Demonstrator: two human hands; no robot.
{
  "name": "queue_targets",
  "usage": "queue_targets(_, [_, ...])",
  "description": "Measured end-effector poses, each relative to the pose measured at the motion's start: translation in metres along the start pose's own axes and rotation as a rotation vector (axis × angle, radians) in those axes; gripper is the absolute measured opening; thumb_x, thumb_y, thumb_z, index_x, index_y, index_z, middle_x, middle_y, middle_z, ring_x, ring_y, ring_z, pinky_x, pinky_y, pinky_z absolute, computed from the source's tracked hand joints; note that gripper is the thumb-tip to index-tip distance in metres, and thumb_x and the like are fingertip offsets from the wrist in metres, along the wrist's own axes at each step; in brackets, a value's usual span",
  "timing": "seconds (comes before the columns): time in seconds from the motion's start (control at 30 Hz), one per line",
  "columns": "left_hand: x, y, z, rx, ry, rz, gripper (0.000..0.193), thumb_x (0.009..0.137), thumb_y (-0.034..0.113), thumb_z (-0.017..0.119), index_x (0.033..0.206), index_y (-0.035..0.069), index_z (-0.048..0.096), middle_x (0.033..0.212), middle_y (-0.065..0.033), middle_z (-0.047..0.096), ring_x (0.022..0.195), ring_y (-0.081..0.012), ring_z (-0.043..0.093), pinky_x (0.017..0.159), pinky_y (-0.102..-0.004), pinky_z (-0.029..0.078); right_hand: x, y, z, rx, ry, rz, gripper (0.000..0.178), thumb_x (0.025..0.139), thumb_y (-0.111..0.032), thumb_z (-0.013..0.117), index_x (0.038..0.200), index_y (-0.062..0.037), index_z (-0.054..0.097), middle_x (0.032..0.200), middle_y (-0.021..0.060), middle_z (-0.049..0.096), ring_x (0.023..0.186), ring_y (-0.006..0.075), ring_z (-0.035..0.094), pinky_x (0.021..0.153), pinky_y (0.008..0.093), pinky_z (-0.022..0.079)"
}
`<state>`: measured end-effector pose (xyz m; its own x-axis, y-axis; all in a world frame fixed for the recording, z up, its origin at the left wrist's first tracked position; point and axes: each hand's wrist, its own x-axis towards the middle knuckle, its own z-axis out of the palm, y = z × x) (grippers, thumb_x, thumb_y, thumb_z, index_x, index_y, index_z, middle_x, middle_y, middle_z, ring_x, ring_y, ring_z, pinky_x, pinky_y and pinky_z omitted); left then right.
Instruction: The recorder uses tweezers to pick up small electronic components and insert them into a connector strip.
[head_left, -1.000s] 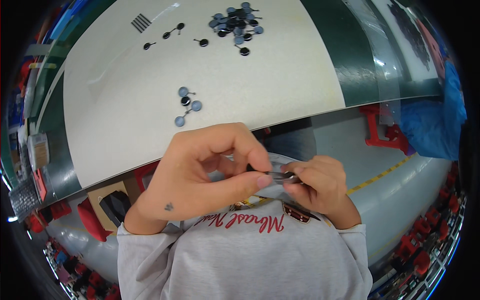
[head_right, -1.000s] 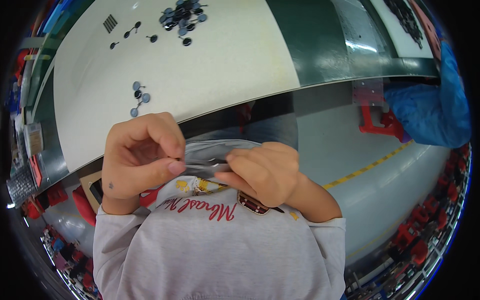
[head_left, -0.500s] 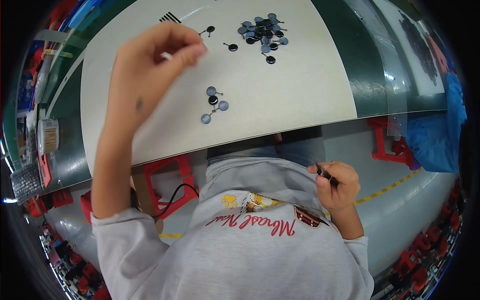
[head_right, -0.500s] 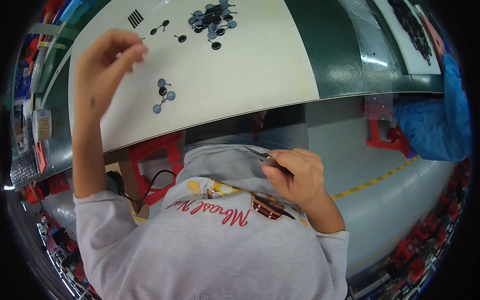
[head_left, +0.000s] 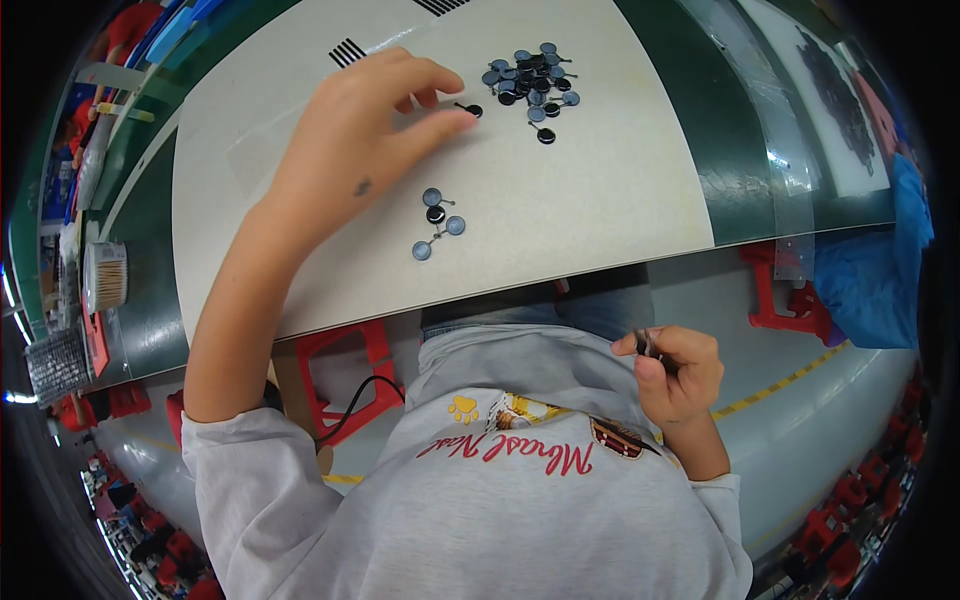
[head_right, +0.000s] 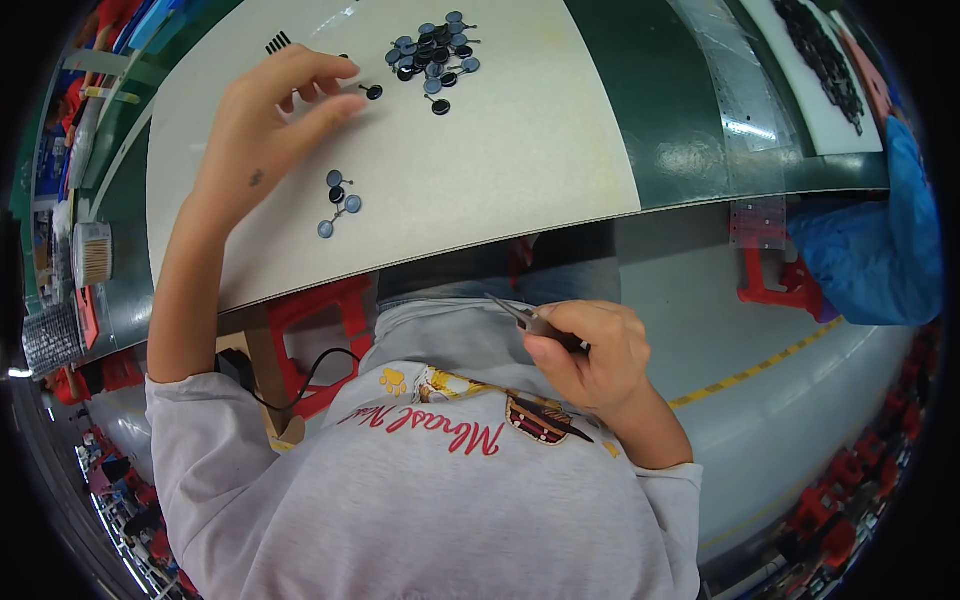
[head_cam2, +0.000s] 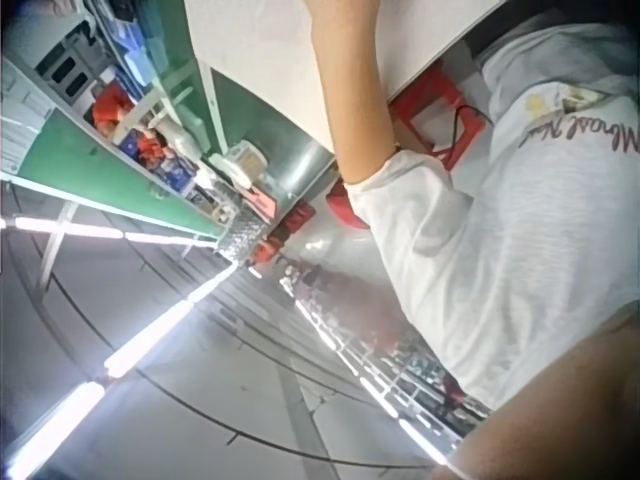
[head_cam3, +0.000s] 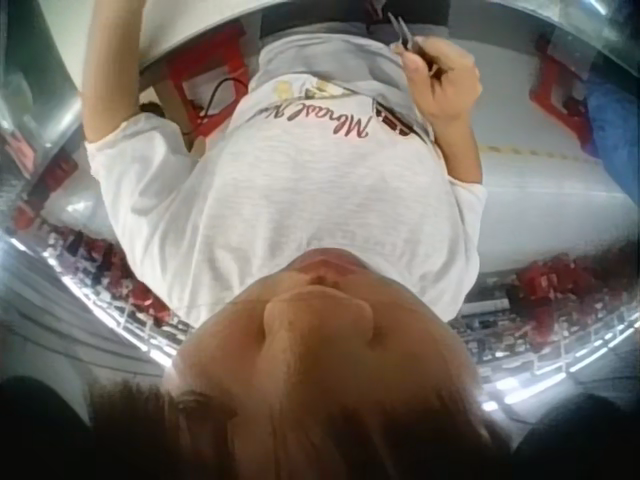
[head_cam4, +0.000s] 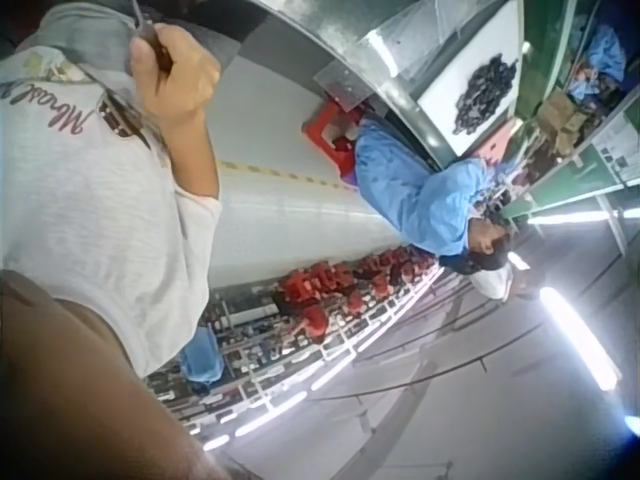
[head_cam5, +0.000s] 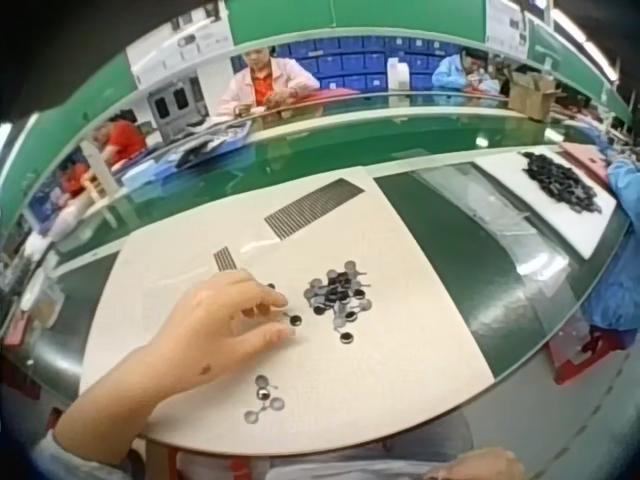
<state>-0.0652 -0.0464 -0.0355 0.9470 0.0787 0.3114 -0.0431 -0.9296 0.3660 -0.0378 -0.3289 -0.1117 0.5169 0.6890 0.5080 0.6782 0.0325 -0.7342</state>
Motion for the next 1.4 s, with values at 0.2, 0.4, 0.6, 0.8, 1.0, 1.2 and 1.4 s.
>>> queue_targets(0.2, [0.006,0.013,0.001,0.222,-0.155,-0.066,0.016,0.073,0.016,0.056,0.077,0.001,0.054,0.074,-0.0091,0.05,0.069,-0.022,0.051,0.062,-0.0309,0.04,-0.006,0.001,0.002,0.073,0.143,0.058,0.022,0.068,-0.011,0.064,0.079,0.0009,0.048,0.062,0.0098,0.056,0.045,0.0155,0.052,0.041,0.0223,0.041])
queue_targets(0.4, [0.003,0.026,0.0,0.338,-0.173,0.005,0.015,0.074,0.012,0.053,0.083,0.001,0.051,0.077,-0.0106,0.049,0.072,-0.0249,0.05,0.064,-0.029,0.04,-0.003,0.0,-0.003,0.047,0.004,-0.018,0.024,0.08,-0.015,0.051,0.084,0.0039,0.038,0.065,0.0146,0.056,0.056,0.0123,0.055,0.049,0.0212,0.043])
queue_targets(0.6, [-0.022,0.056,0.016,0.311,-0.055,0.111,0.014,0.068,0.009,0.057,0.078,0.0,0.053,0.074,-0.009,0.047,0.074,-0.022,0.048,0.064,-0.0298,0.041,-0.007,0.001,-0.004,0.037,-0.003,0.024,0.025,0.08,-0.017,0.05,0.084,0.0045,0.037,0.064,0.0143,0.056,0.055,0.0122,0.054,0.049,0.0212,0.043])
queue_targets(0.8, [-0.029,0.046,0.009,0.112,0.231,0.219,0.015,0.061,0.003,0.06,0.075,0.0,0.055,0.079,-0.0117,0.053,0.072,-0.0246,0.051,0.06,-0.0293,0.042,-0.009,0.002,-0.003,0.036,0.002,0.036,0.026,0.081,-0.018,0.05,0.084,0.0043,0.036,0.064,0.0145,0.056,0.053,0.0111,0.053,0.048,0.021,0.043])
queue_targets(1.0, [-0.044,0.076,-0.015,-0.653,0.268,0.145,0.013,0.064,0.006,0.061,0.07,-0.001,0.052,0.08,-0.0125,0.053,0.067,-0.0208,0.05,0.059,-0.0301,0.042,-0.004,-0.004,0.004,0.2,0.11,0.114,0.027,0.082,-0.02,0.047,0.086,0.003,0.035,0.062,0.015,0.055,0.042,0.0066,0.043,0.04,0.0166,0.036])
queue_targets(1.2, [-0.062,0.084,-0.013,-0.94,0.249,0.162,0.017,0.068,0.015,0.058,0.067,0.002,0.047,0.072,-0.0084,0.048,0.062,-0.0182,0.046,0.057,-0.0281,0.039,-0.008,-0.005,0.005,0.291,0.156,0.085,0.021,0.077,-0.01,0.055,0.084,0.0048,0.042,0.066,0.0134,0.055,0.059,0.0151,0.058,0.048,0.0212,0.046])
queue_targets(1.4, [-0.066,0.084,-0.01,-1.232,0.212,0.224,0.024,0.072,0.023,0.056,0.065,0.005,0.042,0.064,-0.0042,0.044,0.056,-0.0157,0.043,0.055,-0.0261,0.036,-0.007,-0.005,0.01,0.338,0.169,0.125,0.022,0.077,-0.01,0.054,0.085,0.0057,0.041,0.067,0.0145,0.054,0.059,0.0157,0.058,0.049,0.0216,0.047])
